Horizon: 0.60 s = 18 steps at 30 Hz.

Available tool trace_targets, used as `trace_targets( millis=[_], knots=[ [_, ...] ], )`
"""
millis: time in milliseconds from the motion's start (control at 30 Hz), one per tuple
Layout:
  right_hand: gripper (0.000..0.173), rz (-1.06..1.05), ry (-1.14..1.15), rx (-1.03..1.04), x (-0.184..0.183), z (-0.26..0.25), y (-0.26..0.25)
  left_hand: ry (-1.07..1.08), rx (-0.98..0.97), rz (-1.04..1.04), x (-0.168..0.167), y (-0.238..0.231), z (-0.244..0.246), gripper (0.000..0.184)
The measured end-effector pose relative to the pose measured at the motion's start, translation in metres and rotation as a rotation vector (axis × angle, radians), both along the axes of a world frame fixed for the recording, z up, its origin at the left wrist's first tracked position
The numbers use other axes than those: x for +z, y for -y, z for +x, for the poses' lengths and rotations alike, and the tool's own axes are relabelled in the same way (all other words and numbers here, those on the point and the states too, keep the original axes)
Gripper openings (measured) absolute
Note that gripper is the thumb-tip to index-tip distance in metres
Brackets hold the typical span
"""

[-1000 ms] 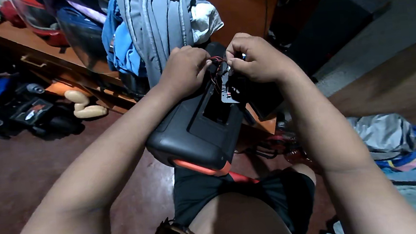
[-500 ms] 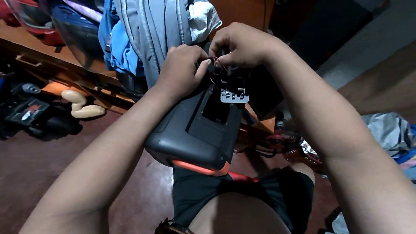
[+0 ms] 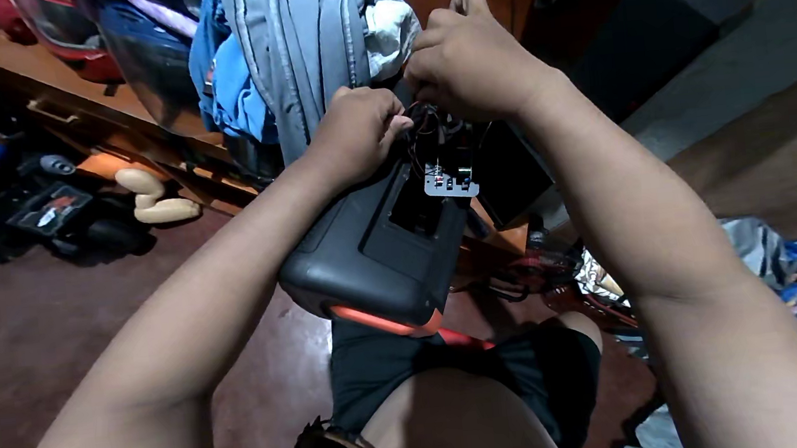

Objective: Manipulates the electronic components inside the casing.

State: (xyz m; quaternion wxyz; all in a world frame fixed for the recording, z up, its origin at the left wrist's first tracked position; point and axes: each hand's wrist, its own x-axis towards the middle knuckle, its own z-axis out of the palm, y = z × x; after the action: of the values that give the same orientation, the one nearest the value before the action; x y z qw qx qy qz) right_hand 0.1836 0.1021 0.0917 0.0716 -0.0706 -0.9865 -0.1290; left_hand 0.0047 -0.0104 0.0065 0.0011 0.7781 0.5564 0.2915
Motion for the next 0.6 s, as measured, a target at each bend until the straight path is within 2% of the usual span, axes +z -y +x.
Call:
trace_targets(
  millis=[167,300,433,533,600],
  knots=[
    [0.019,0.156,-0.138,0.087,-0.009,0.003,-0.006,0.012,-0.015,0.011,-0.003,-0.001,-0.003,0.032],
    [0.015,-0.032,-0.128,0.037,-0.009,0.006,-0.008,0.110,-0.023,0.001,-0.007,-0.003,-0.005,0.031],
    [0.015,-0.148,-0.091,0.055,-0.002,0.005,-0.009,0.439,-0.117,-0.099,-0.007,-0.002,-0.005,0.021],
    [0.015,-0.092,-0.141,0.109,-0.001,0.005,-0.005,0.751,-0.169,-0.270,0.000,-0.006,-0.006,0.031],
    [0.016,-0.016,-0.191,0.131,-0.002,0.004,-0.003,0.855,-0.151,-0.338,0.005,-0.008,-0.003,0.030]
  ],
)
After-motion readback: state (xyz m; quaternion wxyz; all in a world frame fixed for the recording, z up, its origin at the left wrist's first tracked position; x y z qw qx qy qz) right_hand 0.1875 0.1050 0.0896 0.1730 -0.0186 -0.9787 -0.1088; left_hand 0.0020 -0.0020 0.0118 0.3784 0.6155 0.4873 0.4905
